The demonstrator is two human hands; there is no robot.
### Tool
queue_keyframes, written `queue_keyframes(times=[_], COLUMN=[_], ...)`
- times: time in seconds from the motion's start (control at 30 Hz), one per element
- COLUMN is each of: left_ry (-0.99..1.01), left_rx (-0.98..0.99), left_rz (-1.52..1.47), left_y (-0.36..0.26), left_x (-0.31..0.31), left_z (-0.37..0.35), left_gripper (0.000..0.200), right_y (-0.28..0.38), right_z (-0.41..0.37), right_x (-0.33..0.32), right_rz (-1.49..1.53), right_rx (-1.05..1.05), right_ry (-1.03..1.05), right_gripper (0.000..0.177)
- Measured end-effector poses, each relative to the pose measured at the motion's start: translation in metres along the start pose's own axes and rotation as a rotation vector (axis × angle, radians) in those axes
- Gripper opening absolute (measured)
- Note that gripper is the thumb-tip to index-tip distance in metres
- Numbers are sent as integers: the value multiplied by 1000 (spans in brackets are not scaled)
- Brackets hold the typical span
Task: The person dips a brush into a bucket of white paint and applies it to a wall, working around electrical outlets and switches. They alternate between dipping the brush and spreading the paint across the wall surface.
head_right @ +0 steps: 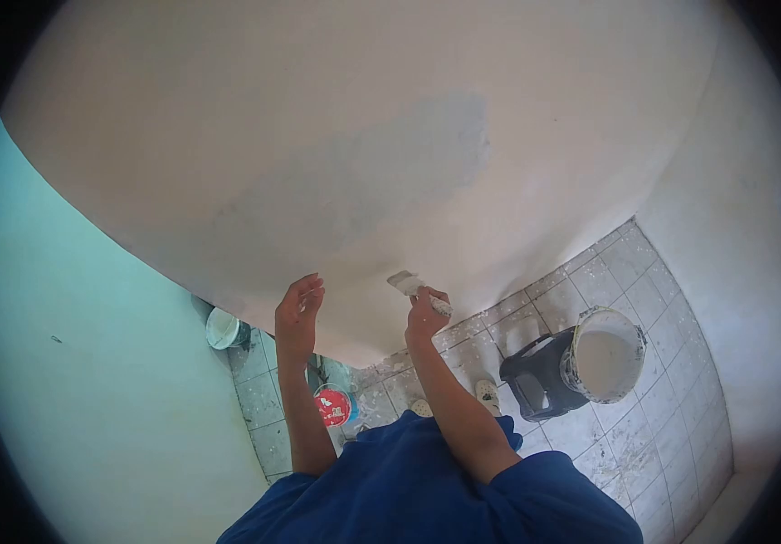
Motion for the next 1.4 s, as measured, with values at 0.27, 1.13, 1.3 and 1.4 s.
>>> queue_keyframes(times=[0.27,1.13,1.3,1.4], left_ry=[-25,-157,-222,-244], left_rx=[-9,-81,-110,-77], left_rz=[1,23,-22,-51], left_y=[8,43,52,54], left_x=[-10,-59,-79,-88], left_z=[-5,-37,-49,-53], left_gripper=[28,30,30,30], right_y=[213,-28,8,107], right_z=[-64,-81,-94,-131], right_x=[203,57,137,238], right_rz=[299,-212,40,218], right_rx=[-236,12,96,5], right_ry=[327,176,251,406], right_gripper=[16,15,16,18])
Point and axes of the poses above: each hand's wrist, its own z-axis towards the middle knuckle, its own x-axis out of the palm, y = z × x, the point moved 9 cm from there along z, towards the middle knuckle, and after that the axes turned 14 degrees about y, right-handed, at the moved point
